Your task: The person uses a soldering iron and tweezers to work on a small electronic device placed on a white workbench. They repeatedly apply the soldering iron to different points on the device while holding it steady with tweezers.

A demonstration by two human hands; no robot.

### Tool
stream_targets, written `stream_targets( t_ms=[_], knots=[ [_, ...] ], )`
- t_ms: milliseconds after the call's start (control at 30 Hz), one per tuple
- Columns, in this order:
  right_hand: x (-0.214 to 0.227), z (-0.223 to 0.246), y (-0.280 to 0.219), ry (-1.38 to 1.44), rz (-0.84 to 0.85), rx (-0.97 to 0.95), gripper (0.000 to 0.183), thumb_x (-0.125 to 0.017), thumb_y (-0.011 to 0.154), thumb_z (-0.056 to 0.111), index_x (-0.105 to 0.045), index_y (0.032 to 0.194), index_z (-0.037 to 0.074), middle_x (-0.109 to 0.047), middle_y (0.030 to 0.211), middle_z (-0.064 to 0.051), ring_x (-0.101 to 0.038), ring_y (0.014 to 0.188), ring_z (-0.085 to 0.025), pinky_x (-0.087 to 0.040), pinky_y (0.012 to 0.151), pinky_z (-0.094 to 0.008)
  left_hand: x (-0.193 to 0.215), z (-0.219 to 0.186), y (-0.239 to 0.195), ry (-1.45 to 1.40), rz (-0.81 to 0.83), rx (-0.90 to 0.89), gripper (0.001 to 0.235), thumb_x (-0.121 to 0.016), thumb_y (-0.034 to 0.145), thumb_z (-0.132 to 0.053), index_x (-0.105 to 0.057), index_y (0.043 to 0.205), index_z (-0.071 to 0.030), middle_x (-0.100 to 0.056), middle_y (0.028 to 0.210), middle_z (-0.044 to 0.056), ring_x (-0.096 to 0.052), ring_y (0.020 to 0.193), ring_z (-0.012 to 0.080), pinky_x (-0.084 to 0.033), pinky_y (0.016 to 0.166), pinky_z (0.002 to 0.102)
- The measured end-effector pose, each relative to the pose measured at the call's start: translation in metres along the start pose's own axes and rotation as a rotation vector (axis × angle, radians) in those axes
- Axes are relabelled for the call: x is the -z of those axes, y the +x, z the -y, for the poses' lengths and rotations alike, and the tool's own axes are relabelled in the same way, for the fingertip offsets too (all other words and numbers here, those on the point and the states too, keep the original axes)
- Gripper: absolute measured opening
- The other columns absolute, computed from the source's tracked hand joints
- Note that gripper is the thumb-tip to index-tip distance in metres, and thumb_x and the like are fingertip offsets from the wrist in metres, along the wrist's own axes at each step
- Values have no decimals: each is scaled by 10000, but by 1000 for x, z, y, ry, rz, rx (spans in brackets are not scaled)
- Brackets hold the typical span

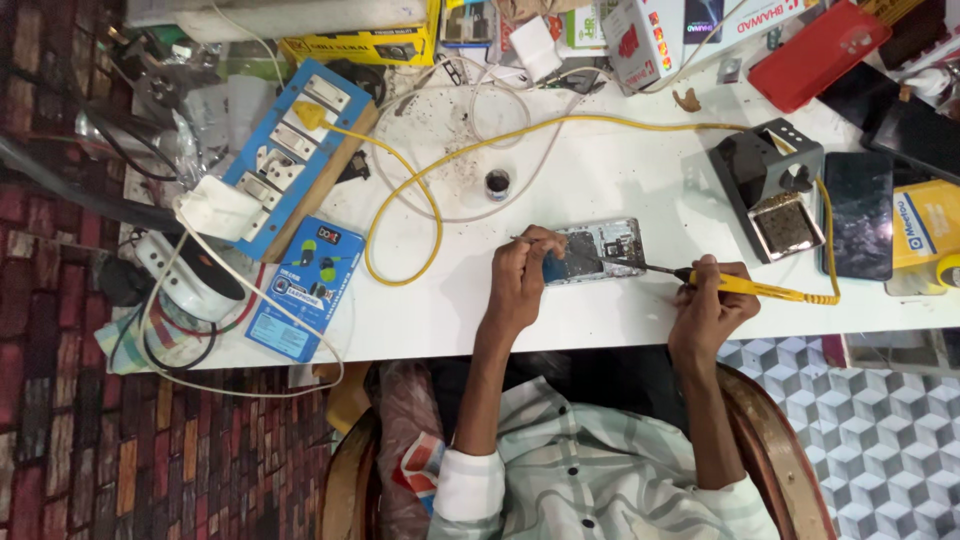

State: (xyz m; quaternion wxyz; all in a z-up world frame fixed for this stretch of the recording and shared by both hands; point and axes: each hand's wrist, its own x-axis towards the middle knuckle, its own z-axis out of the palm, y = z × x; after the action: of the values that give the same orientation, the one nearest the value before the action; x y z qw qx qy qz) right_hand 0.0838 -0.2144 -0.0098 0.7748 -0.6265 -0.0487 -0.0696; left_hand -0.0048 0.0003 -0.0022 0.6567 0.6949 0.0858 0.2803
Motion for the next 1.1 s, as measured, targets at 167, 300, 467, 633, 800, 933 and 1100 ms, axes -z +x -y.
stream_targets(
  t_ms=[167, 300, 467, 633, 800, 933, 1100],
  knots=[
    [4, -4, 0, -104, -26, -54, 233, -661, 1082, 148, -618, 899, 10, -567, 701, -26, -505, 530, -77, -393, 484, -216, 1, 3, 0, 21, -2, -36, 269, -463, 1101, -104, -596, 928, 54, -711, 901, 134, -706, 859, 230, -557, 848, 331],
    [-1, -3, 1, -3, -33, 11, 235, -678, 1073, 142, -597, 901, 3, -585, 733, -33, -486, 539, -71, -408, 504, -218, 0, 1, 2, 54, -9, -72, 277, -454, 1095, -102, -598, 909, 45, -711, 894, 138, -720, 866, 235, -561, 847, 331],
    [-1, -2, 2, -27, -28, -58, 214, -668, 1063, 148, -628, 921, -6, -569, 682, -27, -472, 511, -64, -380, 486, -208, -2, 4, 2, 16, -3, -73, 269, -444, 1108, -106, -564, 922, 47, -700, 903, 139, -711, 860, 232, -568, 839, 333],
    [-2, -2, 2, -3, -35, -36, 213, -668, 1059, 124, -619, 902, -10, -588, 706, -34, -477, 512, -67, -399, 495, -220, 0, 4, 3, -2, -3, -71, 273, -446, 1112, -102, -563, 911, 40, -695, 899, 147, -707, 876, 242, -563, 846, 352],
    [1, -3, 1, 18, -2, 12, 236, -676, 1063, 116, -617, 871, -9, -565, 677, -29, -472, 517, -66, -414, 495, -227, -2, 8, 0, -11, 4, -37, 320, -435, 1125, -171, -575, 921, 33, -696, 891, 136, -676, 827, 211, -561, 826, 342],
    [0, -4, 1, -17, -38, -11, 226, -668, 1056, 121, -628, 874, -6, -551, 669, -19, -458, 501, -66, -392, 482, -219, -2, 10, 2, -47, 10, -42, 351, -437, 1142, -225, -571, 944, 32, -681, 906, 135, -658, 848, 200, -562, 862, 342],
    [4, -9, 1, 6, -54, -34, 226, -662, 1061, 126, -620, 879, -1, -608, 731, -34, -478, 525, -63, -411, 500, -213, -1, 13, 0, -67, 7, -54, 363, -434, 1147, -233, -581, 936, 23, -685, 914, 132, -667, 860, 198, -551, 862, 333]
  ],
)
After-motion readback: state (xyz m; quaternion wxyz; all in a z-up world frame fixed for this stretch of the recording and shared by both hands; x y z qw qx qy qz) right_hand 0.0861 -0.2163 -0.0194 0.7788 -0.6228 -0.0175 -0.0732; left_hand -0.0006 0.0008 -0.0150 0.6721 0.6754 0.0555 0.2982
